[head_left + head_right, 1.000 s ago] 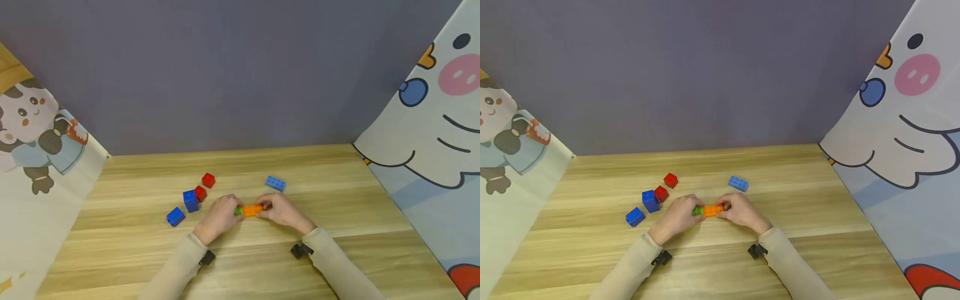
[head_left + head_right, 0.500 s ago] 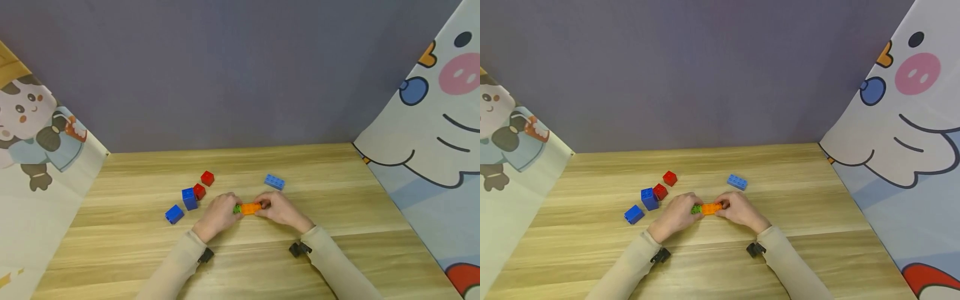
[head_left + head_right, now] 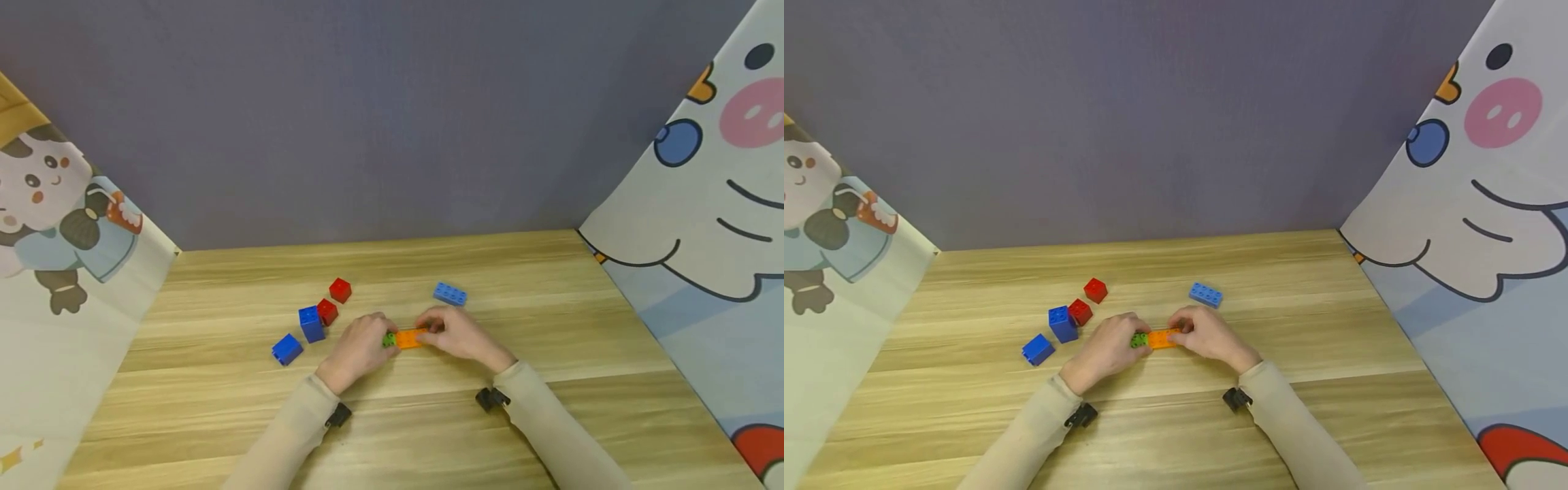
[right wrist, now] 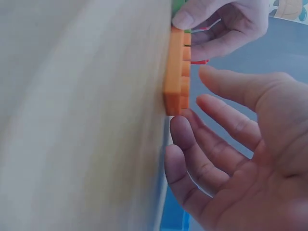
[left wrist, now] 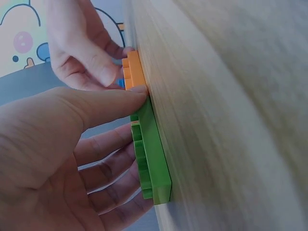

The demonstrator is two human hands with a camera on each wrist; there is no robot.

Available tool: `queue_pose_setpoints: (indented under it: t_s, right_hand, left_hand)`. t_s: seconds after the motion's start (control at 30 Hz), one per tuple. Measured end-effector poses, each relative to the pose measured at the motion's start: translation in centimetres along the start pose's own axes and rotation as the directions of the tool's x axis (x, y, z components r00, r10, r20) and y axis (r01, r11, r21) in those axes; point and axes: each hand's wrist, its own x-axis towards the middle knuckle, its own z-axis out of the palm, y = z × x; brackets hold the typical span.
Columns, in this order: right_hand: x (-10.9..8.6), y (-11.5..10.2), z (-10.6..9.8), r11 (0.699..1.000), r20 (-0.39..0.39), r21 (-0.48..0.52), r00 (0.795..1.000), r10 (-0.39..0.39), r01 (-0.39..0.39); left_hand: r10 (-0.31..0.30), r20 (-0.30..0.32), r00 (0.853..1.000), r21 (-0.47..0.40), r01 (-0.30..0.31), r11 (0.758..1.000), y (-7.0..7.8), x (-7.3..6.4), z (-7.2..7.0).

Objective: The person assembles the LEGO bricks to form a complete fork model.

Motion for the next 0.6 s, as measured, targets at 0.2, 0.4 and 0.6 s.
queue_pose_setpoints:
  t_s: [0.2,0.4,0.6]
  right_hand:
    - [1.1,-1.1,-0.6,1.000,-0.006,-0.028,1.000,-0.006,0.006]
    - [2.8,-2.5,-0.8,0.998,0.010,-0.066,1.000,-0.012,0.013]
    - [4.8,-3.8,-0.4,0.997,0.033,-0.080,0.999,-0.006,0.008]
  left_hand:
    - [0.002,0.003,1.000,0.014,-0.002,1.000,0.0,-0.1,0.0]
    - [0.005,0.007,1.000,0.012,-0.005,1.000,0.0,-0.1,-0.1]
    - [0.011,0.015,1.000,0.015,-0.011,1.000,0.0,0.0,-0.1]
